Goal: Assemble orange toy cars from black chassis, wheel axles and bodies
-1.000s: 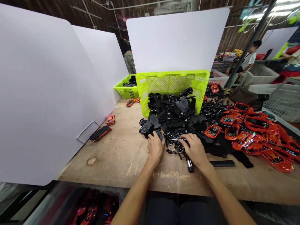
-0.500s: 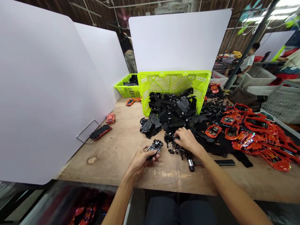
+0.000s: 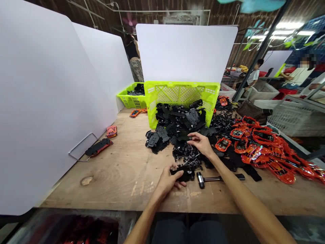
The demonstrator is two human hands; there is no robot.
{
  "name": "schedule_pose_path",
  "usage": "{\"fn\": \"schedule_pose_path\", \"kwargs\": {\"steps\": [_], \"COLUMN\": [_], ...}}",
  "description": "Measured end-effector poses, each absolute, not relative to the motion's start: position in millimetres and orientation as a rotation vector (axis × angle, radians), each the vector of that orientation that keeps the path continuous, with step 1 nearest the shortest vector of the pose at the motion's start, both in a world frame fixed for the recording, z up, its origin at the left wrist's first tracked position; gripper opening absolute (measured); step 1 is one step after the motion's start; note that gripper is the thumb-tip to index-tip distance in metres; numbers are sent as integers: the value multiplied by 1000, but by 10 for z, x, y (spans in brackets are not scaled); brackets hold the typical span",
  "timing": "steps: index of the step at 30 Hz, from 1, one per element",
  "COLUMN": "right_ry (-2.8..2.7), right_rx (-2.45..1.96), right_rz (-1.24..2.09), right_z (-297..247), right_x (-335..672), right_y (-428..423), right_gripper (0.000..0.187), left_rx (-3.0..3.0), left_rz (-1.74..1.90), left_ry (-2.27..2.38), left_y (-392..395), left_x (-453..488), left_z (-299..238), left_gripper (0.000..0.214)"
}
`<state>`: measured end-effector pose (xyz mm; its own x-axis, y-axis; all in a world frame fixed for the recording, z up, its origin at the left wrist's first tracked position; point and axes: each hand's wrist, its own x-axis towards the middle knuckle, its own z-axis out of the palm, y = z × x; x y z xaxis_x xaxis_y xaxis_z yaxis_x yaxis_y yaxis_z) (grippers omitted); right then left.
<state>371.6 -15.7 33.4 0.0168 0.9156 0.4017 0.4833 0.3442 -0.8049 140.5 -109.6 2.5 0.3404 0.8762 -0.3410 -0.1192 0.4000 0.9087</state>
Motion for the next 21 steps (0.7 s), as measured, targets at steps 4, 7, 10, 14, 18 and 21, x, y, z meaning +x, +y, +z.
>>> {"fn": "schedule_pose_path", "kwargs": {"steps": [4,7,10,14,18,21], "right_ry": [-1626,-1616,-1565,-1491,-1599,-1598], "right_rx": [-1202,-1184,-1205,-1271,-1339,-1344], "right_rz": [502,482,473,677,703,636], "right_z": [466,590,698,692,508,392], "right_x": [3681,3691,3682,3441,3052,2923], "right_y": [-209,-186,-216,-589,-1128,-1320], "right_gripper": [19,16,18,28,11,11], "left_rx": [920,918,898,771,641,642], "left_rz": [816,809,819,808,777,687], "left_ry": [1022,1036,1007,830,749,725], "left_y": [-954,-931,-931,-982,-1156,-1290], "left_x": [1462,1483,1482,1404,1294,1246], "left_z": [53,78,95,157,247,298], "left_gripper": [61,58,54,47,48,52]}}
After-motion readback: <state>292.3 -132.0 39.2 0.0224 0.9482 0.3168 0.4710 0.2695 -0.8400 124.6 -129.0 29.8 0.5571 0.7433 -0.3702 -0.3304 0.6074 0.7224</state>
